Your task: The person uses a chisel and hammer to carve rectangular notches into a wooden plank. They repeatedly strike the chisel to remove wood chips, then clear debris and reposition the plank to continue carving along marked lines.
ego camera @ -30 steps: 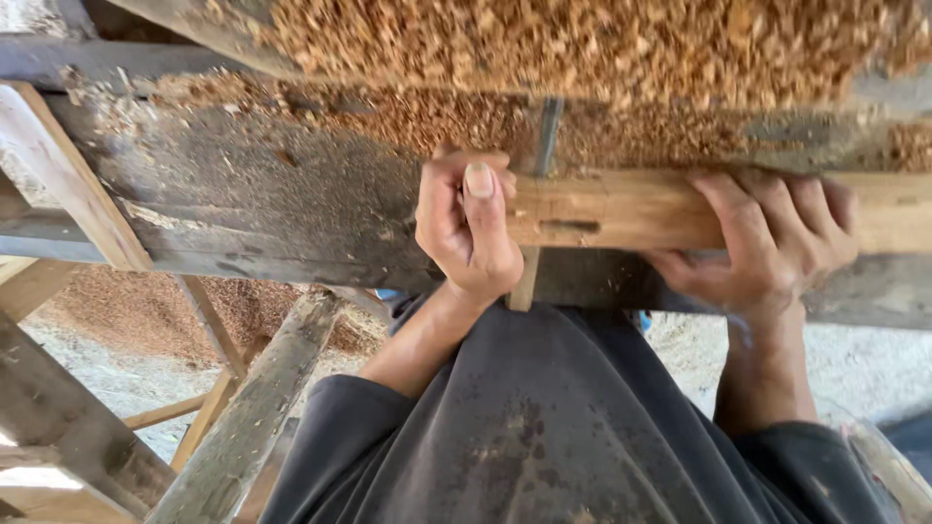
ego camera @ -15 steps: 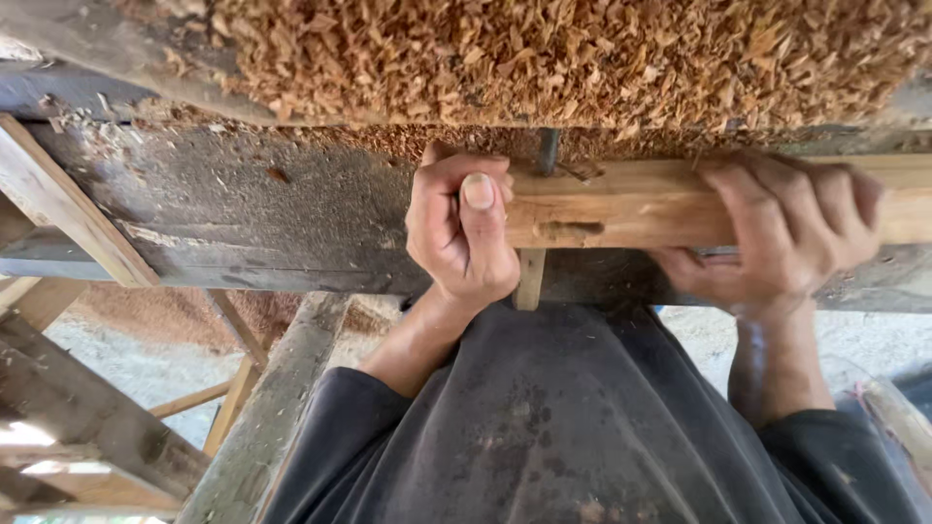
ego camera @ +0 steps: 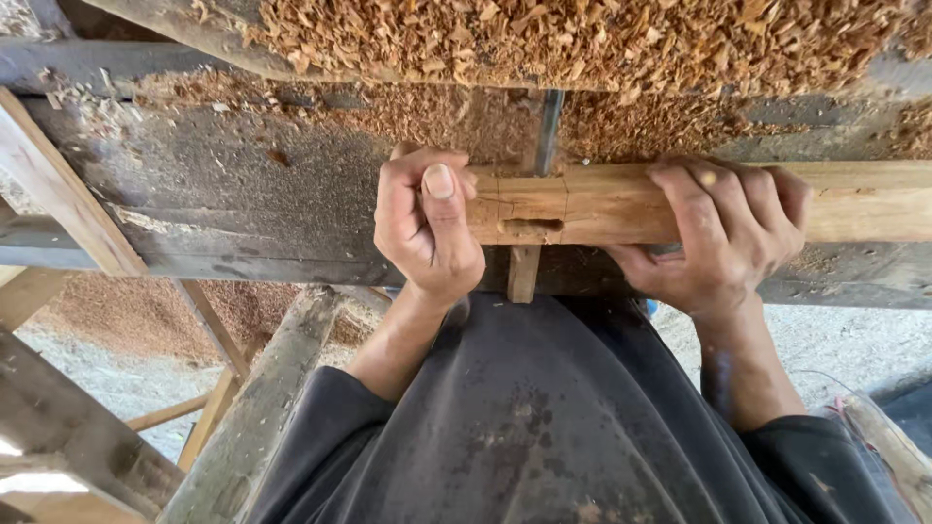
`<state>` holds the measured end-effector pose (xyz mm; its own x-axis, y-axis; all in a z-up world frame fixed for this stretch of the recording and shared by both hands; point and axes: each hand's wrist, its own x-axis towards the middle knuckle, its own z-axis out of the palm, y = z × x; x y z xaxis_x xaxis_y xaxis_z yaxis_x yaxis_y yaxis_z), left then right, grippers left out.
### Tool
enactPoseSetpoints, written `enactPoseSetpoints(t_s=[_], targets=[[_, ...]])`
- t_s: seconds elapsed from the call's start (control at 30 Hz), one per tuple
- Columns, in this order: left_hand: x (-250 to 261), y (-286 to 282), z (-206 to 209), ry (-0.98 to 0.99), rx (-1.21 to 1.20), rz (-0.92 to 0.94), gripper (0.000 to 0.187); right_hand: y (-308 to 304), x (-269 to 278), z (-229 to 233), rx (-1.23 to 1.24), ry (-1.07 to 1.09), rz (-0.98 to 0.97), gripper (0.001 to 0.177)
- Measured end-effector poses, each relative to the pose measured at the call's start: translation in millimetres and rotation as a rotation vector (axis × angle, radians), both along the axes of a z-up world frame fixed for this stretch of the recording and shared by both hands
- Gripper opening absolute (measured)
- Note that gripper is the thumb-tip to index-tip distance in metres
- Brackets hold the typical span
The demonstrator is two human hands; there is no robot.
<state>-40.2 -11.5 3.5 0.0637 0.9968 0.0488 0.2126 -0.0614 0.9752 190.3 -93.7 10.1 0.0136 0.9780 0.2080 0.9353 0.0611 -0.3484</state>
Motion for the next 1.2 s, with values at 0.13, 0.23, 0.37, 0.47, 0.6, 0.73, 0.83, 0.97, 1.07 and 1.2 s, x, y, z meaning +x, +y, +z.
enactPoseSetpoints(t_s=[0.13,0.23,0.37,0.47,0.6,0.73,0.83,0.97,1.07,1.2], targets=[[8.8,12.9,-3.4,-0.046,-0.051,0.032,0.027,8.1,5.7,-0.5,0.0,-0.042,-0.011,0.051],[16.1,20.7,-7.0,-0.066,-0.016,0.053,0.026,6.1,9.1,-4.2,0.034,-0.024,-0.015,0.055],[10.4,4.0,-0.4,-0.052,-0.009,0.048,0.024,-4.6,1.7,3.0,0.016,0.013,-0.018,0.055],[8.8,12.5,3.3,-0.031,0.017,0.048,0.023,8.4,-2.0,5.7,-0.003,-0.084,0.003,0.051],[6.6,10.0,10.4,-0.009,-0.053,0.117,0.023,3.8,-7.5,2.8,0.031,-0.041,-0.002,0.054],[7.8,18.4,24.6,-0.068,-0.082,0.076,0.021,2.4,-11.3,2.7,-0.001,-0.076,-0.018,0.054],[14.8,37.2,18.0,-0.095,-0.043,0.065,0.02,19.7,-1.0,-11.2,0.086,-0.095,-0.03,0.053],[1.0,11.2,13.4,-0.093,-0.088,0.072,0.023,-4.5,-2.4,-18.3,0.122,-0.11,0.015,0.06],[6.1,34.2,2.1,-0.08,0.023,0.045,0.023,13.6,8.2,-32.3,0.11,-0.05,-0.007,0.058],[5.9,22.1,2.1,-0.07,-0.06,0.058,0.023,-5.3,20.4,-27.2,0.072,-0.106,0.062,0.057]])
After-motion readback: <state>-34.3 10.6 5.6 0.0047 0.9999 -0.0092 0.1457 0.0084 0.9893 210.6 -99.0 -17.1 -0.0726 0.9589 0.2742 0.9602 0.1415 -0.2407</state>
